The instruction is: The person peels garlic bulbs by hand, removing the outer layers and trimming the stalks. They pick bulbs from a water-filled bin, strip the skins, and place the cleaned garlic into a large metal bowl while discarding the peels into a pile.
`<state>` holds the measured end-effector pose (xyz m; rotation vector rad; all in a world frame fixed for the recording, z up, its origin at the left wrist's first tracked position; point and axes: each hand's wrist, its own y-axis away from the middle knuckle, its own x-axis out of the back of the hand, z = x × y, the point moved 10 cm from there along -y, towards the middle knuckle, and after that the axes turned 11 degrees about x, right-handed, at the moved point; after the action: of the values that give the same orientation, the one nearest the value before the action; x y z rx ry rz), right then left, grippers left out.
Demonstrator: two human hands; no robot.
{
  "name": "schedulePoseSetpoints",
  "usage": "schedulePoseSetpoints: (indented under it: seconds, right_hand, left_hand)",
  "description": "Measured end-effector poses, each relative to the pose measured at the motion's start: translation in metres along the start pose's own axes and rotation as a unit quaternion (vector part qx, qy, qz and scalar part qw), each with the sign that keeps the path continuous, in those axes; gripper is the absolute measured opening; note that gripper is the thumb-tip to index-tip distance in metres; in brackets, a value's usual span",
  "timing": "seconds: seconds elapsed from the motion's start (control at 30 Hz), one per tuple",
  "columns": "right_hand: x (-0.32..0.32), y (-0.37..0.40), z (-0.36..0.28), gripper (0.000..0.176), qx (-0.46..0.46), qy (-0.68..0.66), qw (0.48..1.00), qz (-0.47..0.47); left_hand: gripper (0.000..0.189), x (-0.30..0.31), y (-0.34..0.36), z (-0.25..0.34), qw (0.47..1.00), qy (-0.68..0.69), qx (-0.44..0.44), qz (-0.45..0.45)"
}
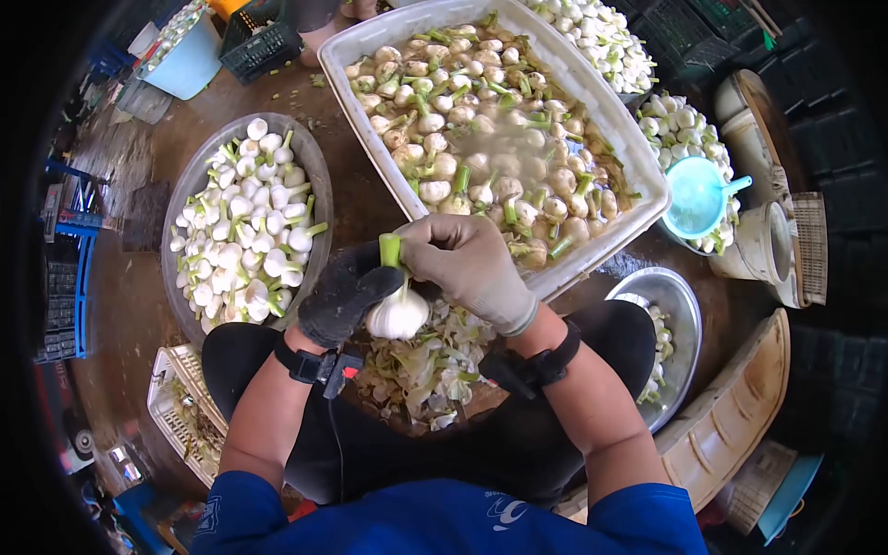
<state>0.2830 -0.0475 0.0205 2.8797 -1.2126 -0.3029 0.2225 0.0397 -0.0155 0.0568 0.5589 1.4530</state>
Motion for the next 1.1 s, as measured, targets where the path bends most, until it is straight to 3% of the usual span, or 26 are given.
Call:
schedulePoseSetpoints:
  seconds: [0.07,0.1,0.13,0.2,0.23,0.27,0.33,0.37,0.43,0.47,0.53,0.6,0.67,0.7,0.83,0.93,1.0,1.03,1.07,1.1]
  right_hand:
    - [0.013,-0.001,-0.002,0.014,0.081,0.101,0.989,0.073]
    - [0.006,-0.001,-0.027,0.010,0.217,0.246,0.943,0.055]
    - [0.005,0.000,-0.026,0.010,0.217,0.246,0.943,0.054]
    - [-0.008,0.015,-0.060,0.008,0.350,0.321,0.876,0.086]
    - [-0.015,0.020,-0.067,0.006,0.346,0.311,0.885,0.028]
    - [-0.028,0.024,-0.045,0.009,0.232,0.194,0.948,-0.102]
    - [-0.069,0.056,0.000,0.013,0.122,0.198,0.896,-0.379]
    - [-0.067,0.053,0.015,0.013,0.122,0.195,0.896,-0.380]
    - [-0.033,0.037,0.067,0.024,0.014,0.394,0.878,-0.271]
    - [-0.021,0.024,0.050,0.040,-0.079,0.226,0.962,-0.128]
    - [-0.022,0.006,0.058,0.052,-0.072,-0.060,0.994,-0.055]
    - [-0.016,0.005,0.057,0.052,-0.061,-0.049,0.997,-0.020]
    - [-0.010,0.003,0.055,0.052,-0.049,-0.039,0.998,0.012]
    - [-0.013,0.002,0.055,0.049,-0.045,-0.068,0.997,-0.001]
    - [-0.014,0.000,0.052,0.042,-0.059,-0.044,0.995,-0.065]
    - [-0.025,0.002,0.028,0.046,-0.038,-0.066,0.993,-0.095]
    - [-0.029,0.000,0.028,0.053,-0.038,-0.053,0.989,-0.134]
    - [-0.029,-0.004,0.018,0.056,0.015,-0.034,0.991,-0.132]
    - [-0.029,-0.008,0.010,0.058,0.069,-0.015,0.989,-0.130]
    - [-0.025,-0.010,0.008,0.060,0.115,0.000,0.987,-0.110]
  left_hand:
    - [0.024,0.010,0.005,0.024,0.968,-0.189,-0.102,0.127]
    - [0.028,0.017,0.008,0.025,0.948,-0.210,-0.129,0.200]
    - [0.028,0.027,0.002,0.013,0.948,-0.210,-0.130,0.201]
    - [0.034,0.086,-0.007,-0.019,0.943,-0.057,-0.015,0.328]
    - [0.038,0.096,-0.011,-0.029,0.935,0.206,-0.024,0.289]
    - [0.037,0.113,-0.014,-0.028,0.922,0.272,-0.061,0.268]
    - [0.035,0.113,-0.002,-0.003,0.926,0.248,-0.088,0.269]
    - [0.035,0.109,0.001,0.000,0.926,0.247,-0.088,0.271]
    - [0.031,0.083,0.001,0.007,0.958,0.157,-0.078,0.228]
    - [0.032,0.070,0.001,0.006,0.968,0.123,-0.050,0.212]
    - [0.030,0.059,-0.002,0.004,0.978,-0.038,-0.069,0.193]
    - [0.025,0.051,0.002,0.015,0.973,-0.103,-0.062,0.196]
    - [0.022,0.025,0.018,0.057,0.903,-0.289,-0.265,0.173]
    - [0.022,0.024,0.026,0.065,0.860,-0.361,-0.294,0.207]
    - [0.018,0.025,0.034,0.073,0.881,-0.348,-0.262,0.187]
    - [0.012,0.021,0.046,0.080,0.900,-0.274,-0.300,0.161]
    - [0.009,0.042,0.043,0.060,0.932,-0.226,-0.094,0.269]
    - [0.013,0.061,0.034,0.029,0.965,-0.028,-0.062,0.252]
    - [0.013,0.067,0.026,0.013,0.965,-0.029,-0.065,0.253]
    - [0.014,0.073,0.018,-0.005,0.963,0.053,-0.082,0.253]
